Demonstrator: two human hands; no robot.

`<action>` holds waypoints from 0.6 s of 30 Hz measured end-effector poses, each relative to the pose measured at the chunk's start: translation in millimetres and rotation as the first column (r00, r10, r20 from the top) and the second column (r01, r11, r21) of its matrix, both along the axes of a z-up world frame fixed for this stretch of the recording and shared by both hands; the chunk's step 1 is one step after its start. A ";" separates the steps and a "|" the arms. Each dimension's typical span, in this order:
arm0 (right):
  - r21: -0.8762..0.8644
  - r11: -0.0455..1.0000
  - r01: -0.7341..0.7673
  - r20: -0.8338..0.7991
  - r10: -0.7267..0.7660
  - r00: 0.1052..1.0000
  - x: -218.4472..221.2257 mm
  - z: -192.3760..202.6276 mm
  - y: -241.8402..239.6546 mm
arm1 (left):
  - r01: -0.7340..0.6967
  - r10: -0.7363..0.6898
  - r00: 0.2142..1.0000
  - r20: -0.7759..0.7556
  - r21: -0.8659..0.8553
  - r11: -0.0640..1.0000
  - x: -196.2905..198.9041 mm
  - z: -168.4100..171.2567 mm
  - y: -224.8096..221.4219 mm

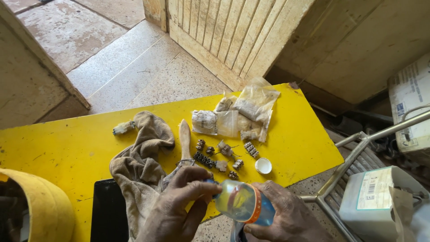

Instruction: The person cleans small electrical components on a yellow workbench. They use a brush to scrub the parts, apply liquid from a bottle, and wipe them with a cloth. The person handles multiple components one at a time, placing them back on the table after cleaning.

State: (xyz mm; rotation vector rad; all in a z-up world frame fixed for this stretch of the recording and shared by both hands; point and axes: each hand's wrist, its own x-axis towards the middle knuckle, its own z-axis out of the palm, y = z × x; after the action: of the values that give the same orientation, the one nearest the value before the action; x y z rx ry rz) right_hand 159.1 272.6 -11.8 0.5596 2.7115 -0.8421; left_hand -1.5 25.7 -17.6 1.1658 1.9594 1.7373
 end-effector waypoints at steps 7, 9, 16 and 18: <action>0.133 0.984 -0.116 -0.270 0.149 0.951 18.6 -45.3 17.3 | -0.144 0.136 0.986 -0.098 -0.080 0.986 1.3 -11.6 6.1; 0.126 0.991 0.040 -0.185 -0.017 0.983 1.4 -12.6 -6.0 | -0.176 0.169 0.984 -0.062 -0.135 0.975 -2.7 -14.9 7.5; 0.099 0.989 0.113 -0.239 -0.087 0.967 1.7 -8.5 -20.4 | -0.187 0.290 0.925 0.246 -0.370 0.910 -0.2 -29.0 5.2; 0.137 0.983 0.124 -0.256 -0.086 0.963 6.2 -18.9 -12.6 | -0.187 0.292 0.916 0.274 -0.352 0.917 4.0 -22.5 7.0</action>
State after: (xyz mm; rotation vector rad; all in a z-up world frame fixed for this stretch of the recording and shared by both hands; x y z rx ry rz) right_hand 165.3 260.0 -30.7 0.6771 3.0188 -0.7823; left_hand 2.4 32.6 -40.1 0.5090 2.1377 1.5192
